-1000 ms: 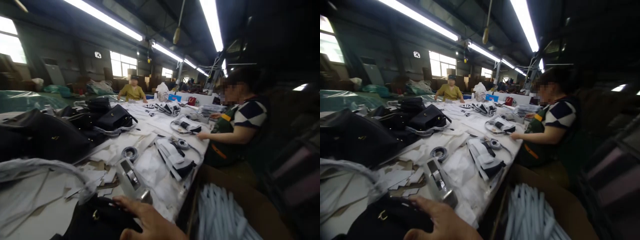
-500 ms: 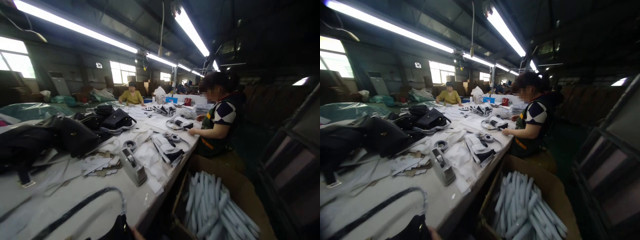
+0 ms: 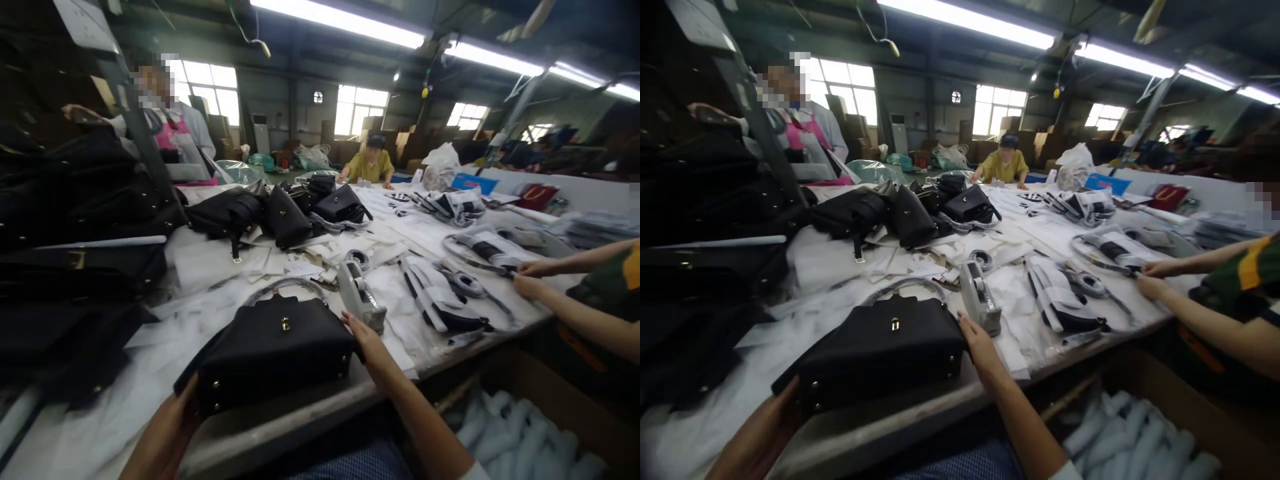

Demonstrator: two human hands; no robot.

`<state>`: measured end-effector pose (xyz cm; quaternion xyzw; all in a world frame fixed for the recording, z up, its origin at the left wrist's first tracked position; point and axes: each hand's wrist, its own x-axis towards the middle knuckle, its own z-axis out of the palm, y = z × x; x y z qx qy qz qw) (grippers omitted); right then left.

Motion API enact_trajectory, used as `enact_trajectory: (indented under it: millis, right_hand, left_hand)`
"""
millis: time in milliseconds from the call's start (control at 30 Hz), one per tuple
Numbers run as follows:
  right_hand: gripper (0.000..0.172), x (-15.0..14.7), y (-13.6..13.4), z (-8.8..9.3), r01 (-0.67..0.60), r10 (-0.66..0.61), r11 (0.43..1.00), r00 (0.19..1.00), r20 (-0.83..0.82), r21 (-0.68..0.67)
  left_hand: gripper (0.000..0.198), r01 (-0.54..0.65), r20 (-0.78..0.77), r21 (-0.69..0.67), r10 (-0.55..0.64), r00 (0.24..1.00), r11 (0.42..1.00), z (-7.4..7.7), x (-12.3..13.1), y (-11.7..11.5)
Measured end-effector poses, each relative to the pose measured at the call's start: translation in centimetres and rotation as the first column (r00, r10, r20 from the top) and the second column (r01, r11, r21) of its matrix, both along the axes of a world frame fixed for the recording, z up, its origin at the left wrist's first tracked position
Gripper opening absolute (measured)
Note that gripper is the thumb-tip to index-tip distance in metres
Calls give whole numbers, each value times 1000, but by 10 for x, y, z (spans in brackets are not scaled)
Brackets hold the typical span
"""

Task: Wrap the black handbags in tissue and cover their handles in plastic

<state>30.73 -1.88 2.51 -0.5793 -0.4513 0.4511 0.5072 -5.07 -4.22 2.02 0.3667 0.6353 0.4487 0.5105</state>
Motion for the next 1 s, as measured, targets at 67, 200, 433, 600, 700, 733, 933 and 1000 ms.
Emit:
enact_trajectory:
  millis: [67,200,433,600,700,733,933,1000]
  right_hand:
    - [62,7,-11,-8,41,-49,998,981,190,48]
    - [50,9,-46,8,-33,-135,954,839,528,296]
    - [79,-29,-42,44,-605,-27,749,380,924,271]
    - [97,-47,-14,46,-721,39,684,189,981,112]
    - [99,-49,-5,44,-733,84,677,153,985,56]
    - [98,-49,-4,43,-732,98,681,144,985,39]
    - [84,-52,2,37,-703,125,711,122,985,-3]
    - [75,-54,4,28,-702,111,712,121,986,7]
  left_hand:
    - [55,-7,-13,-15,7,1000,1000,-4,-10,-4]
    - [52,-71,-423,230,166,891,971,15,-26,-27]
    - [76,813,-961,276,123,249,513,46,11,-9]
    - [105,898,-997,51,71,22,436,36,34,23]
    - [105,893,-1000,19,26,8,449,33,33,27]
    - [102,893,-1000,20,18,13,450,33,32,26]
    - [78,892,-998,36,59,11,451,16,30,25]
    - [73,891,-995,46,104,-2,451,2,29,25]
